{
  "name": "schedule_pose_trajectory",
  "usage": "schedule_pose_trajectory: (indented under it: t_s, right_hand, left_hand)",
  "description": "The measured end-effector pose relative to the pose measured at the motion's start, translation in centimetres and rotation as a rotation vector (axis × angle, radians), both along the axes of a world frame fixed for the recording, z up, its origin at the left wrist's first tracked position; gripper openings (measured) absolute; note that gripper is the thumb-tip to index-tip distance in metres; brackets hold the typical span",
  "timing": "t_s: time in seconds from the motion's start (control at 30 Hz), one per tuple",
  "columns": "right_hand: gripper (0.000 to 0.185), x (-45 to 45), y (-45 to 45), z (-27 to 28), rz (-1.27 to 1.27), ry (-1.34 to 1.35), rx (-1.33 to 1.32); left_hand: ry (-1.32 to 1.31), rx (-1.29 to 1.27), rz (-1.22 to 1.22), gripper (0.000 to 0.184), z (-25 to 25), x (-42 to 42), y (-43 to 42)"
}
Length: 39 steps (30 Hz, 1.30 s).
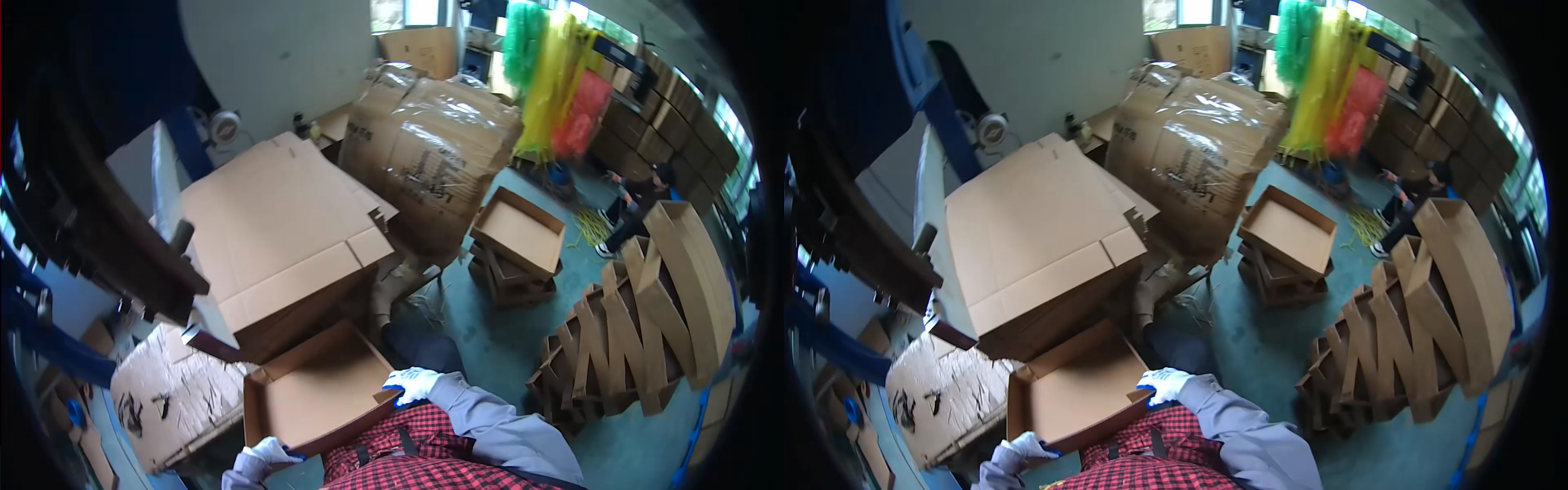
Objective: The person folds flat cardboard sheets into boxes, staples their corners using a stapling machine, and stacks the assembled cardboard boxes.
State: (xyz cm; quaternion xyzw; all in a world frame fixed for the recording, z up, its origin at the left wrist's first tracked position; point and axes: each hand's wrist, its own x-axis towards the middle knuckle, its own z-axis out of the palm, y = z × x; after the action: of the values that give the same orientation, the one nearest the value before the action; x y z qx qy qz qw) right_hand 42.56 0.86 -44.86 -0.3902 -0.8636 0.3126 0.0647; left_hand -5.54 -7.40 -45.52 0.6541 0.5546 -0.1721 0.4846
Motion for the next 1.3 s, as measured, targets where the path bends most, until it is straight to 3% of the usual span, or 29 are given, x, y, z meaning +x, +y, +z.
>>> schedule_pose_trajectory:
  t_s: [0.13,0.23,0.3,0.37,0.5,0.63,0.8,1.0,1.13,1.3]
  right_hand:
    - [0.043,-1.1,0.1,0.5,0.0,-0.104,-0.151]
    - [0.044,-0.6,0.5,3.5,-0.001,-0.045,-0.148]
    - [0.045,-1.0,-0.3,6.2,0.017,0.01,-0.168]
    - [0.045,-2.5,-1.2,9.1,-0.019,0.03,-0.16]
    - [0.044,-4.9,-2.7,11.5,-0.031,0.113,-0.108]
    - [0.042,-5.9,-3.1,14.4,-0.011,0.148,-0.145]
    - [0.035,-6.5,-2.7,15.5,0.027,0.395,-0.078]
    - [0.028,-7.0,-2.7,15.8,0.081,0.728,-0.132]
    - [0.029,-6.9,-3.0,17.7,-0.037,1.113,-0.532]
    - [0.027,-6.0,-2.4,18.4,-0.197,1.109,-0.272]
  left_hand:
    - [0.201,-0.036,0.046,0.055,2.7,1.6,-1.6]
    - [0.287,0.088,-0.091,0.063,10.1,5.1,-1.1]
    - [-0.007,0.87,-0.005,0.072,12.8,6.8,-1.9]
    - [-0.16,0.972,-0.142,0.079,15.4,10.7,-0.3]
    - [-0.285,0.987,-0.269,0.064,18.2,17.3,0.7]
    - [-0.276,0.676,-0.157,0.047,19.2,18.0,0.4]
    - [-0.293,0.757,-0.169,0.032,21.9,17.0,0.6]
    - [-0.274,0.807,-0.15,0.026,23.3,15.5,0.2]
    - [-0.318,0.776,-0.089,0.026,25.7,14.9,0.6]
    - [-0.282,0.768,0.083,0.024,28.9,13.7,-0.3]
